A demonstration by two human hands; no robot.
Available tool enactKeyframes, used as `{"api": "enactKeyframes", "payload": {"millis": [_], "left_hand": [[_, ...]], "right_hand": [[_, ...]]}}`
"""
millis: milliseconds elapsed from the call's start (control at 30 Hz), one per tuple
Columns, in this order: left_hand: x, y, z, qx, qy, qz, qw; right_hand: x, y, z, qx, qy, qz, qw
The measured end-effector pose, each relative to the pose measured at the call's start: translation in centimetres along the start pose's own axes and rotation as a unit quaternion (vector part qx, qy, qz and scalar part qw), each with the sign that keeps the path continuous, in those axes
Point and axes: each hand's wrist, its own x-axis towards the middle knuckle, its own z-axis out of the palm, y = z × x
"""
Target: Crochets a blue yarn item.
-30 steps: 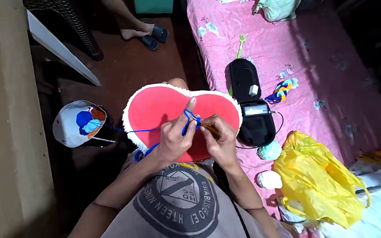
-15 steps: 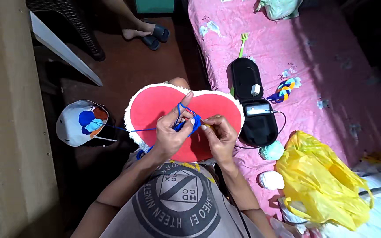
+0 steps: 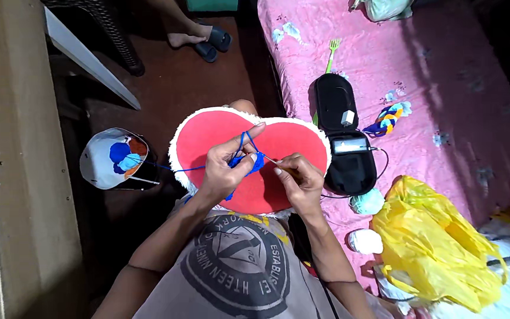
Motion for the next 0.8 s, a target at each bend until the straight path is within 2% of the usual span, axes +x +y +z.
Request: {"api": "enactKeyframes", "payload": {"millis": [267, 433, 533, 600, 700, 800], "left_hand": [[0.2, -0.4, -0.4, -0.09, -0.028, -0.057, 0.994], [0.2, -0.6, -0.5, -0.171, -0.029, -0.123, 0.977], [0.3, -0.6, -0.3, -0.172, -0.032, -0.124, 0.977], [0.3, -0.4, -0.1, -0.108, -0.037, -0.088, 0.989], [0.1, 0.0, 0.7, -0.029, -0.037, -0.054, 0.997], [0.0, 0.1, 1.0, -0.015, -0.037, -0.051, 0.998]], "right_hand": [[-0.3, 0.2, -0.6, -0.043, -0.014, -0.03, 0.999], [-0.3, 0.5, -0.9, -0.019, -0.025, -0.021, 0.999], [-0.5, 0.7, -1.0, 0.051, -0.024, 0.032, 0.998], [-0.5, 0.4, -1.2, 0.11, -0.026, 0.089, 0.99], [-0.2, 0.0, -1.5, 0.215, -0.038, 0.175, 0.96], [0.0, -0.2, -1.5, 0.271, -0.036, 0.235, 0.933]]}}
